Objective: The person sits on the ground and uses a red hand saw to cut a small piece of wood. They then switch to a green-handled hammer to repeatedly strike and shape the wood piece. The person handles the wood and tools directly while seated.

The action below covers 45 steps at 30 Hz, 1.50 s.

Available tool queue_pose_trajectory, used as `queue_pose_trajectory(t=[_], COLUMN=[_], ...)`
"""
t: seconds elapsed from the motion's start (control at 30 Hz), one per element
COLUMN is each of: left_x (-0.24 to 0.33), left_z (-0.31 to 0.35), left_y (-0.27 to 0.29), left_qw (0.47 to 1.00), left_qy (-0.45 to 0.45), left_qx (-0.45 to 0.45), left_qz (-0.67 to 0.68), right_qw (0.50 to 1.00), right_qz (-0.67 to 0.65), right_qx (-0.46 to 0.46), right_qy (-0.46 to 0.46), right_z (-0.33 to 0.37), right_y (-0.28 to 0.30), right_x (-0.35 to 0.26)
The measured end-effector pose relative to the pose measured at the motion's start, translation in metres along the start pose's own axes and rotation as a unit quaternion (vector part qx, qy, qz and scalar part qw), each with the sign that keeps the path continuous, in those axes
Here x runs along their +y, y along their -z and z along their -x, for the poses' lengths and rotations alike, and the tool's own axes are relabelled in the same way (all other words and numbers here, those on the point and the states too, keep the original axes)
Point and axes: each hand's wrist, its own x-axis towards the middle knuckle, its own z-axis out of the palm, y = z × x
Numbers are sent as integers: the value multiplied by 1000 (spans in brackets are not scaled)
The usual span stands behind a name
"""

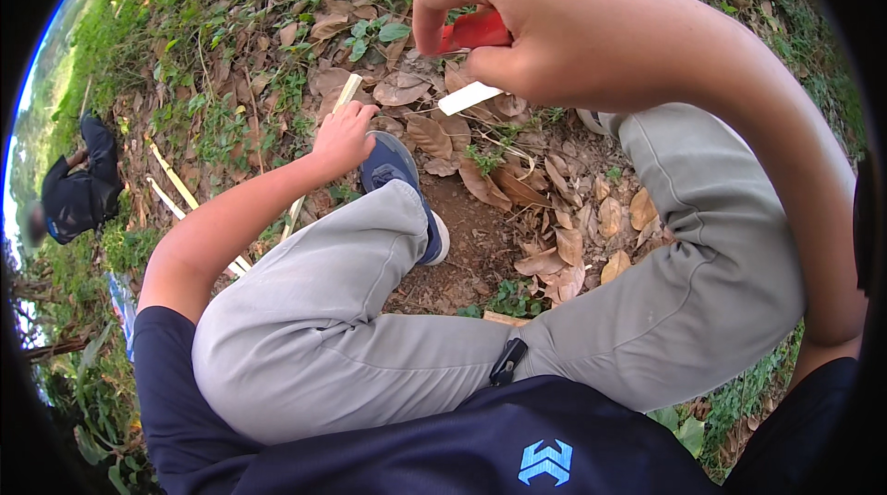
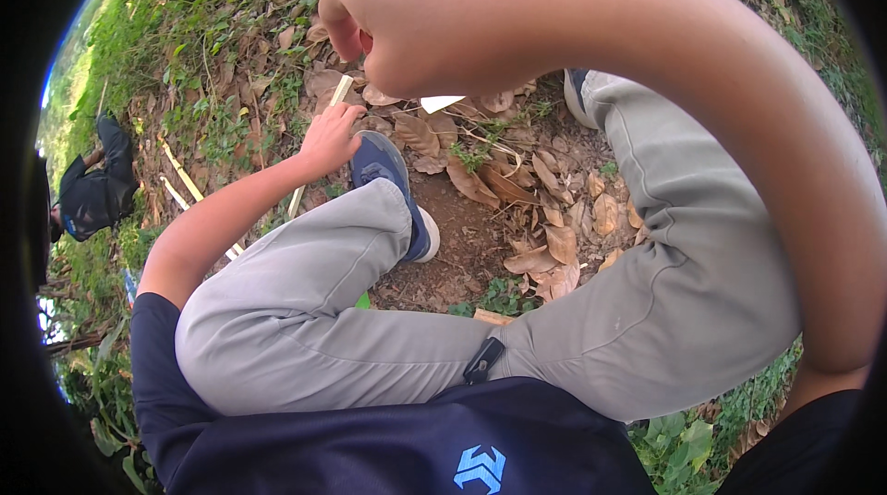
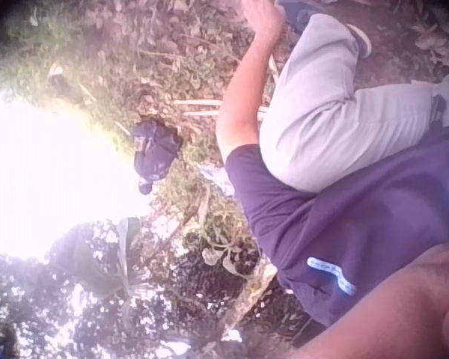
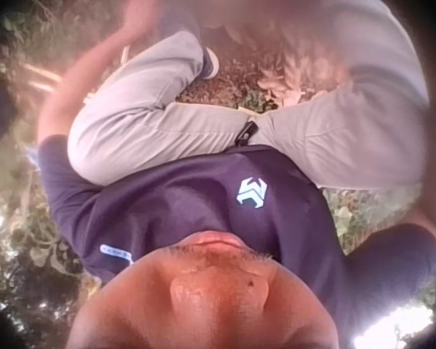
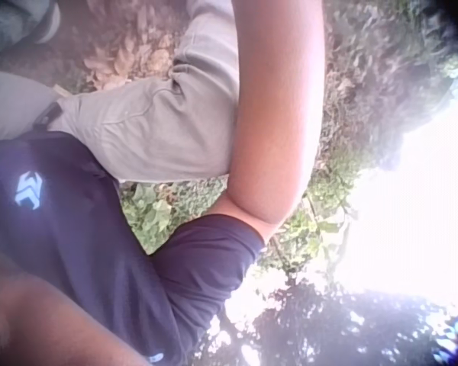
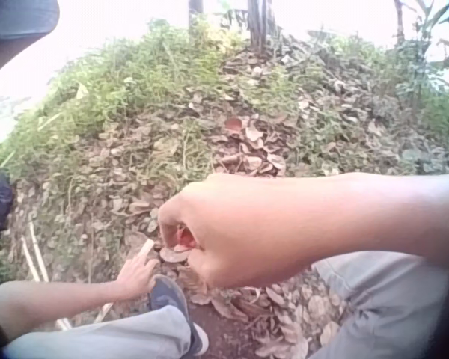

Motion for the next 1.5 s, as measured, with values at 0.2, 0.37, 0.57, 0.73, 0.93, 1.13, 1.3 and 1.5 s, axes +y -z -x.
queue_pose_trajectory(t=[0.2, 0.37, 0.57, 0.73, 0.93, 1.13, 1.3, 1.5], left_x=[30, 46, 53, 50, 57, 57, 52, 73], left_z=[-41, -73, -97, -97, -87, -95, -102, -103], left_y=[24, 38, 32, 30, 39, 36, 37, 29], left_qw=[988, 976, 979, 984, 984, 986, 980, 967], left_qy=[-100, -144, -111, -134, -132, -123, -146, -126], left_qx=[-45, -75, -106, -51, -51, -57, -95, -141], left_qz=[109, 145, 137, 104, 109, 98, 96, 170], right_qw=[994, 995, 998, 994, 998, 999, 993, 996], right_qz=[85, 57, 27, 76, 43, 19, 72, 60], right_qx=[75, 67, 33, 68, 32, 25, 55, 53], right_qy=[8, -40, -47, -51, -26, -16, -75, -41], right_z=[1, 2, -1, 6, 6, 0, 4, 1], right_y=[-15, -9, 1, -7, 4, 3, -7, 1], right_x=[-2, -9, -5, -2, -1, 1, -8, 1])
